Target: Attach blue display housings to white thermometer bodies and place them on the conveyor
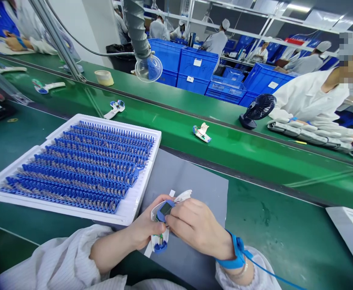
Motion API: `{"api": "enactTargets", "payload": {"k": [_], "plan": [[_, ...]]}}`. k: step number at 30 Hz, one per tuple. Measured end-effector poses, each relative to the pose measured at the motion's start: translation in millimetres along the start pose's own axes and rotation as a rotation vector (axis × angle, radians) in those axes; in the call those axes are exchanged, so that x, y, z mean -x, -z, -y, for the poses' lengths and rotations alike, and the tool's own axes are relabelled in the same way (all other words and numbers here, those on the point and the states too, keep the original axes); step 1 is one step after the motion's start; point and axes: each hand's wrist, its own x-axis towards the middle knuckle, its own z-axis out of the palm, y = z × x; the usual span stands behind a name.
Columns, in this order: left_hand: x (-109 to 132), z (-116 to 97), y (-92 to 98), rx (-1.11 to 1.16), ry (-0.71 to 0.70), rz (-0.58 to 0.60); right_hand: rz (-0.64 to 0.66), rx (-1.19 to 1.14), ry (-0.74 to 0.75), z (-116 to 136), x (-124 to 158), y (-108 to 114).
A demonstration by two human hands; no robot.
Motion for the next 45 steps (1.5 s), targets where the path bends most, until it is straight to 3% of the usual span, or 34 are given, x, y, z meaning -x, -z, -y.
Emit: {"api": "enactTargets", "payload": {"k": [6,14,24,30,33,37,41,45], "plan": [[2,-1,2.8,-0.215,-0.148,0.060,0.046,-0.022,0.029,5,-2,5],[5,-9,3.2,-0.524,-0.100,0.012,0.055,0.005,0.063,6,0,0],[8,-12,-3.0,-0.629,-0.107,0.002,0.075,-0.006,0.022,5,1,-4],[8,-10,-4.2,-0.794,-0.299,-0.072,0.054,0.027,0.006,5,1,-8],[9,-10,-3.7,-0.802,-0.331,-0.071,0.049,0.032,0.006,6,2,-9],[9,-13,-3.9,-0.645,-0.259,-0.047,0.022,0.002,0.016,5,1,-8],[7,-13,-3.3,-0.163,-0.060,-0.008,-0.081,-0.011,-0.063,-4,3,-3],[3,-14,-1.3,0.115,0.004,-0.075,-0.049,0.025,-0.180,-14,7,-1]]}}
